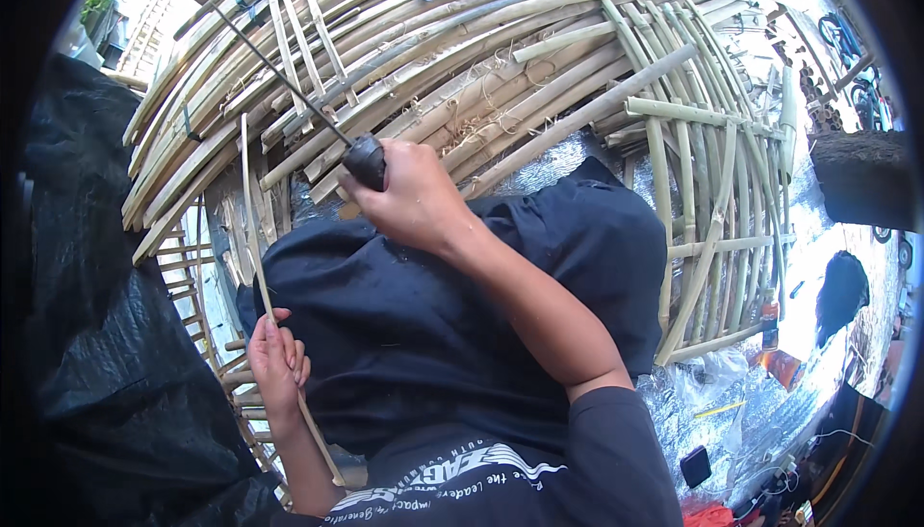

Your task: The person shaves a thin piece of bamboo using a machete, removing small strips of wood while sitting on a pile of bamboo poles.

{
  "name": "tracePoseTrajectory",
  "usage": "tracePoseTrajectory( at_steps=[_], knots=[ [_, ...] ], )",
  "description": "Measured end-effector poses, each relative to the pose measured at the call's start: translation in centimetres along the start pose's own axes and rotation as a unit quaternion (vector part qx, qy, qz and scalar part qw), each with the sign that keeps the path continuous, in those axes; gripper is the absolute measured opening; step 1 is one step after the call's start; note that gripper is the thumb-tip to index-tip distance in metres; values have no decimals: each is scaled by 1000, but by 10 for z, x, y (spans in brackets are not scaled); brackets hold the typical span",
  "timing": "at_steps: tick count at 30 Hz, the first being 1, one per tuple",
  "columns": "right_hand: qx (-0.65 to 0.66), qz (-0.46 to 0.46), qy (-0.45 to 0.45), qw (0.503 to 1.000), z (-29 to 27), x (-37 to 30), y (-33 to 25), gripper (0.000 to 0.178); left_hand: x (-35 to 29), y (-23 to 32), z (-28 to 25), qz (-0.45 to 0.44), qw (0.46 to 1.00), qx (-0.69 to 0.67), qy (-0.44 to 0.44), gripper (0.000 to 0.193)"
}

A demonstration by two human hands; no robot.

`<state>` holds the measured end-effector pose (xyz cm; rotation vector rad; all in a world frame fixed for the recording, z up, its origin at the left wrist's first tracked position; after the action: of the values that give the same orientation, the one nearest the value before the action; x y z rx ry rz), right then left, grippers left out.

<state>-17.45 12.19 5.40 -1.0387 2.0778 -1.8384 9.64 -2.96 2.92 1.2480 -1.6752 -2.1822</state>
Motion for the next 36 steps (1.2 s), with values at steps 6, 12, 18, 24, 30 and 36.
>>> tracePoseTrajectory(
  at_steps=[6, 12, 18, 24, 30, 36],
  knots=[
    [96, -37, -46, 994, 14, -9, -45, 23, 6, -2, -34, 21, 998, -12, 56, 30],
    [-32, -32, -30, 999, 5, 0, -16, 25, 6, -4, -29, 12, 997, -1, 83, 29],
    [-97, 6, 16, 995, -12, 0, 27, 29, 8, 2, 9, 16, 999, 49, 13, 25],
    [-84, -8, 22, 996, 7, -4, 18, 28, 11, 0, 36, -15, 997, 39, -71, 25],
    [-133, -108, 15, 985, 24, -14, 26, 24, 12, -3, 55, -23, 994, 55, -94, 27],
    [-201, -182, -39, 962, 44, -23, 17, 16, 5, -3, 63, -26, 989, 105, -99, 28]
  ],
)
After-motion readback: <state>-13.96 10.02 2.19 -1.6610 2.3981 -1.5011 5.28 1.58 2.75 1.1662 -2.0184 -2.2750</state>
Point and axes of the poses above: each hand's wrist, its own x-axis towards the middle knuckle, its own z-axis out of the palm, y = z × x, the point moved 6 cm from there along x, towards the middle knuckle, and after that the axes turned 13 degrees about -z, right-handed, at the moved point
